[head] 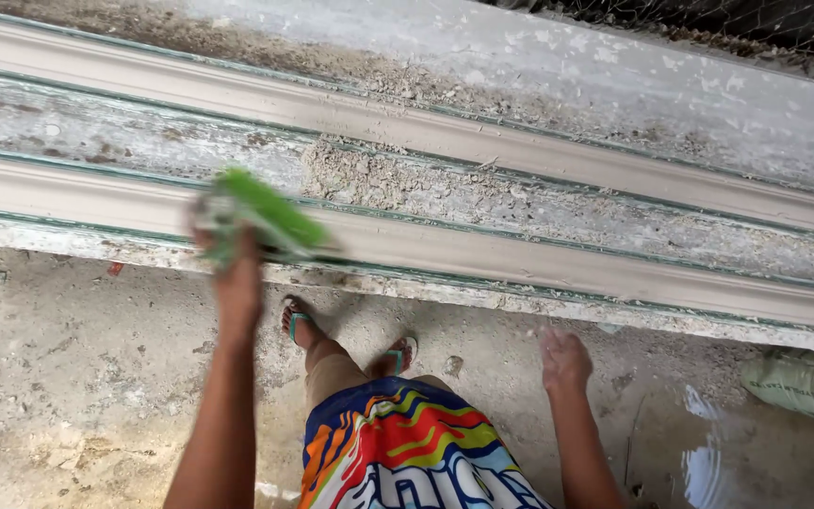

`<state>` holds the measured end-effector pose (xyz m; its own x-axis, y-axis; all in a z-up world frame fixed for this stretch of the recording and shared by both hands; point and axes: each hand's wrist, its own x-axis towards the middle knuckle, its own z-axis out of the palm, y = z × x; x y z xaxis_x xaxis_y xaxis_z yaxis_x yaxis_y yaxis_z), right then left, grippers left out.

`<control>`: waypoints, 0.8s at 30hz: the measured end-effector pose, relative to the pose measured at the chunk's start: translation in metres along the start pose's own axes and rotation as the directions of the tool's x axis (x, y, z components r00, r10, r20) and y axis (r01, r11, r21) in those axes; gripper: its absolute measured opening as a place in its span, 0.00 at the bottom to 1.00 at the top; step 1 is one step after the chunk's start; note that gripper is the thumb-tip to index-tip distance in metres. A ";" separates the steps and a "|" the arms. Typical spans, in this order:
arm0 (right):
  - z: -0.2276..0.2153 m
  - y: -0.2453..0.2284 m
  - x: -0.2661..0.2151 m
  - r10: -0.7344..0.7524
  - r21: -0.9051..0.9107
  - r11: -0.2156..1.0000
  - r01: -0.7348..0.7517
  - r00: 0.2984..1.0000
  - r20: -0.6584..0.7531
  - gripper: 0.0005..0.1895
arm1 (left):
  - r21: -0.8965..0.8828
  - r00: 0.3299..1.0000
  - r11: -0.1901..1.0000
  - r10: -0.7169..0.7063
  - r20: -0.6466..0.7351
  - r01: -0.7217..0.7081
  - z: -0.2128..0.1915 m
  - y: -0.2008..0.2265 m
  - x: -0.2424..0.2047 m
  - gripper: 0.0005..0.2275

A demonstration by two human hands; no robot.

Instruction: Cleaning and smoothing decorative plaster moldings on a workbench using scrapers, brushes, and sponges.

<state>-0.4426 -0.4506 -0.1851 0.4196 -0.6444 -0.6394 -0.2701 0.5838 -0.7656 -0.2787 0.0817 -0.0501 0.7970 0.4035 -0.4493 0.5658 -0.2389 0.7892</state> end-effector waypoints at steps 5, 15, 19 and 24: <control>-0.004 -0.006 0.036 -0.462 -0.182 0.880 0.439 0.880 -0.112 0.12 | -0.323 0.961 0.905 0.253 -0.115 -0.277 0.082 -0.139 0.101 0.25; 0.158 -0.029 -0.003 -0.526 -0.090 0.776 0.624 0.719 0.454 0.14 | -0.314 0.761 0.943 0.120 0.637 0.114 0.193 0.045 -0.072 0.14; 0.198 -0.035 -0.035 -0.629 0.084 0.687 0.722 0.533 0.565 0.11 | -0.241 0.940 0.962 0.197 0.279 -0.130 0.088 -0.057 0.112 0.21; 0.216 -0.017 -0.022 -0.296 -0.584 0.614 0.532 0.840 0.454 0.13 | -0.624 0.960 0.730 0.218 -0.175 -0.280 -0.035 0.001 0.130 0.28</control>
<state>-0.2594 -0.3397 -0.1425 0.8260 -0.4902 -0.2782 -0.4485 -0.2726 -0.8512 -0.1819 0.1643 -0.0929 0.8517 0.4900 -0.1855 0.0580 0.2637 0.9629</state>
